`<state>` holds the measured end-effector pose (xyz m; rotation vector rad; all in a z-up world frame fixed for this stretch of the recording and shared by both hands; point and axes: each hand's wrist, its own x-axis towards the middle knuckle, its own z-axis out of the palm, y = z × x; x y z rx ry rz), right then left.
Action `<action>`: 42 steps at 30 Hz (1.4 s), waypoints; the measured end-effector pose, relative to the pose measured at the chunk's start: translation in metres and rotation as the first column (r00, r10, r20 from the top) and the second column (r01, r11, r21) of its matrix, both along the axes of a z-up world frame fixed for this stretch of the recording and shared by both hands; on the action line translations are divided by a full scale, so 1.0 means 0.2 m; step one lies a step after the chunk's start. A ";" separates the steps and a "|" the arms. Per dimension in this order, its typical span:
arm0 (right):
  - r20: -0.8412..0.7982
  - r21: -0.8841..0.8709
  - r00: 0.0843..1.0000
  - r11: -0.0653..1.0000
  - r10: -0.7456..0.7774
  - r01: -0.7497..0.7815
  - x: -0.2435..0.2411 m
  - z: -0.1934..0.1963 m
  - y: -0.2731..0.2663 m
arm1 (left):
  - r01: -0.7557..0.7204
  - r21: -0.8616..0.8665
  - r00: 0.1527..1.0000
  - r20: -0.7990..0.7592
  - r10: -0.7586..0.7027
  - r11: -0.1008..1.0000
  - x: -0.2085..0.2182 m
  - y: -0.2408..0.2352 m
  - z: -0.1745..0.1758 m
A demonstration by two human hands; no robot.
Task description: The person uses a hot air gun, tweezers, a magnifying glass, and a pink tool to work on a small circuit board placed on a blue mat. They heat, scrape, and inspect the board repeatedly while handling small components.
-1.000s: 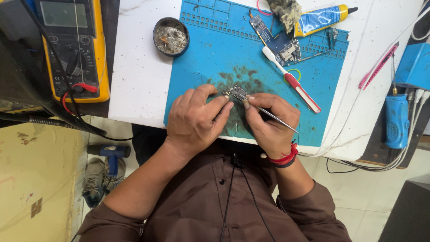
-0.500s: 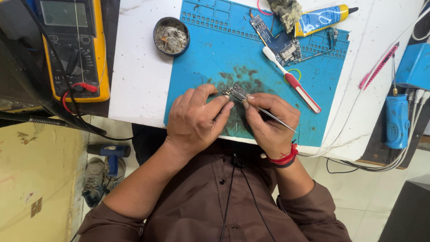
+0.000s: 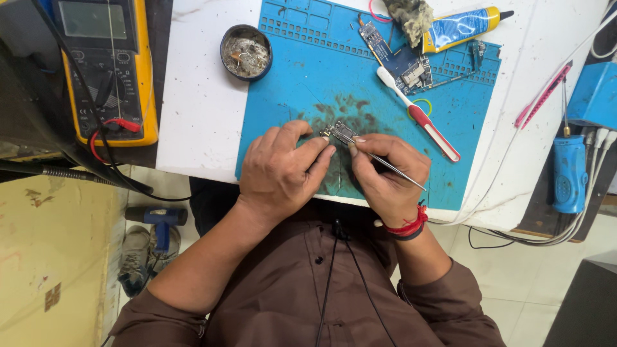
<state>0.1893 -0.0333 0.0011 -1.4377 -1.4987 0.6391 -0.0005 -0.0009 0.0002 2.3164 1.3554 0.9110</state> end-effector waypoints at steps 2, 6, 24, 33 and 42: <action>-0.015 -0.010 1.000 1.000 0.000 0.000 0.00 0.00 0.00 | 0.002 0.000 1.000 0.006 -0.002 1.000 0.00 0.00 0.00; 0.001 0.007 1.000 1.000 0.006 -0.006 0.01 -0.01 0.00 | 0.006 -0.004 1.000 0.013 -0.005 1.000 0.00 0.00 0.00; -0.158 -0.026 0.978 0.989 0.137 -0.143 0.10 -0.07 -0.04 | 0.098 0.035 0.989 0.111 -0.101 0.995 -0.04 -0.01 -0.01; -0.452 -0.073 0.885 0.993 -0.113 0.089 0.11 -0.16 -0.07 | -0.029 0.035 0.993 0.116 0.025 0.999 -0.12 0.05 0.01; -0.362 -0.056 0.928 0.996 -0.087 0.072 0.04 -0.11 -0.06 | -0.170 0.019 0.983 -0.072 0.170 0.985 -0.20 0.10 -0.02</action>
